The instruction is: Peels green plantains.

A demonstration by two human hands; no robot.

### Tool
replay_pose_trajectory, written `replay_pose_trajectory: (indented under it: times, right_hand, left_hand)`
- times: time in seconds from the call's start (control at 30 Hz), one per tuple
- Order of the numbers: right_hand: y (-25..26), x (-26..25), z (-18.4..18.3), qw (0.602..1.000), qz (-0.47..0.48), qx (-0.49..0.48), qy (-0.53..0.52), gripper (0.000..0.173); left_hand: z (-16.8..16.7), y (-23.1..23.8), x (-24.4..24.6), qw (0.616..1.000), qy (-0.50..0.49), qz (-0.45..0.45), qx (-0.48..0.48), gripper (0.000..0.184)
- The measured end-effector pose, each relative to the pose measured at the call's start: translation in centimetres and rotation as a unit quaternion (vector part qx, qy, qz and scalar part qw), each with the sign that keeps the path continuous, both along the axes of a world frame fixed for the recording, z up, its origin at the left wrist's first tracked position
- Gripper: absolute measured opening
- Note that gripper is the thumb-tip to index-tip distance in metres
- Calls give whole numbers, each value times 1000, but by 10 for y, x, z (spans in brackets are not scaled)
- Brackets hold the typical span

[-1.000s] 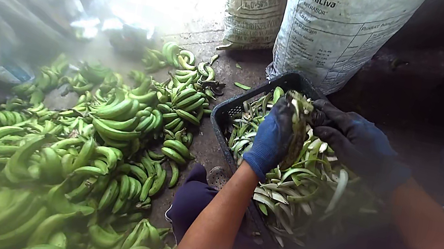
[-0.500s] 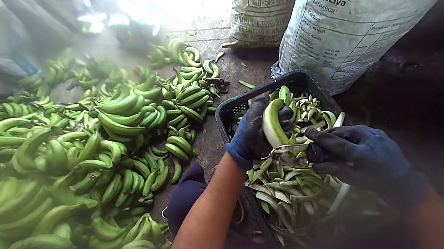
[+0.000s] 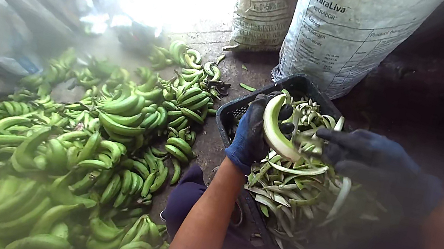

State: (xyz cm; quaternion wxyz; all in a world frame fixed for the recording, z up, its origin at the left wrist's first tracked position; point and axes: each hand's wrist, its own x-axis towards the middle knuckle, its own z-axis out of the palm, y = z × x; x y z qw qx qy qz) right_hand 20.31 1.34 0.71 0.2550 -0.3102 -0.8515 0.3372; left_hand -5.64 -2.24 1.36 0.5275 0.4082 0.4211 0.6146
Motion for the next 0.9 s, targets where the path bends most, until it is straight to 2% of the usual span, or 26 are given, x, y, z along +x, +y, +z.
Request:
replay_pose_trajectory:
  times: [0.07, 0.13, 0.23, 0.33, 0.4, 0.43, 0.53, 0.57, 0.6, 0.63, 0.67, 0.7, 0.73, 0.77, 0.8, 0.87, 0.9]
  right_hand:
    - [-3, -7, -3, 996, 27, 64, -62, 53]
    - [2, -16, -6, 995, -12, 57, -80, 47]
    - [27, -15, -9, 993, -95, 22, -63, 51]
    - [34, -11, -7, 979, -186, -74, 26, 47]
    - [29, -14, -2, 954, -210, -181, 110, 51]
    - [22, -21, 2, 949, -201, -201, 135, 52]
    - [-1, -43, -2, 977, -132, -144, 90, 64]
    - [-6, -46, -10, 979, -141, -127, 70, 60]
    - [-9, -45, -17, 974, -150, -156, 70, 52]
    - [-10, -39, -23, 956, -150, -232, 102, 42]
    - [-8, -27, -26, 920, -142, -330, 153, 34]
    - [-5, -12, -26, 878, -130, -411, 206, 29]
    - [-2, 7, -20, 848, -131, -450, 247, 25]
    - [-1, 29, -9, 835, -149, -447, 285, 25]
    - [1, 52, 2, 832, -186, -401, 336, 26]
    - [12, 94, 38, 811, -302, -215, 453, 30]
    - [21, 119, 74, 818, -336, -162, 437, 37]
  left_hand:
    - [-4, -7, 2, 997, 68, -10, 21, 37]
    - [-2, -14, 8, 986, 158, -44, 23, 43]
    - [10, -19, 4, 975, 213, -65, -11, 44]
    - [10, -6, -11, 982, 186, 10, -38, 44]
    - [2, 6, -14, 968, 226, 84, -65, 46]
    - [0, 9, -10, 963, 240, 93, -74, 49]
    - [-4, 5, 19, 976, 207, 15, -64, 50]
    - [-8, 4, 28, 975, 211, -19, -63, 49]
    - [-13, 6, 33, 972, 221, -51, -62, 50]
    - [-16, 9, 36, 972, 210, -82, -73, 51]
    - [-17, 14, 37, 972, 191, -105, -86, 50]
    - [-17, 20, 37, 968, 200, -117, -97, 50]
    - [-15, 28, 36, 957, 247, -115, -104, 50]
    - [-17, 40, 35, 936, 320, -98, -105, 50]
    - [-21, 54, 35, 912, 389, -79, -105, 50]
    - [-32, 84, 39, 861, 487, -70, -132, 55]
    - [-38, 97, 43, 839, 518, -67, -154, 56]
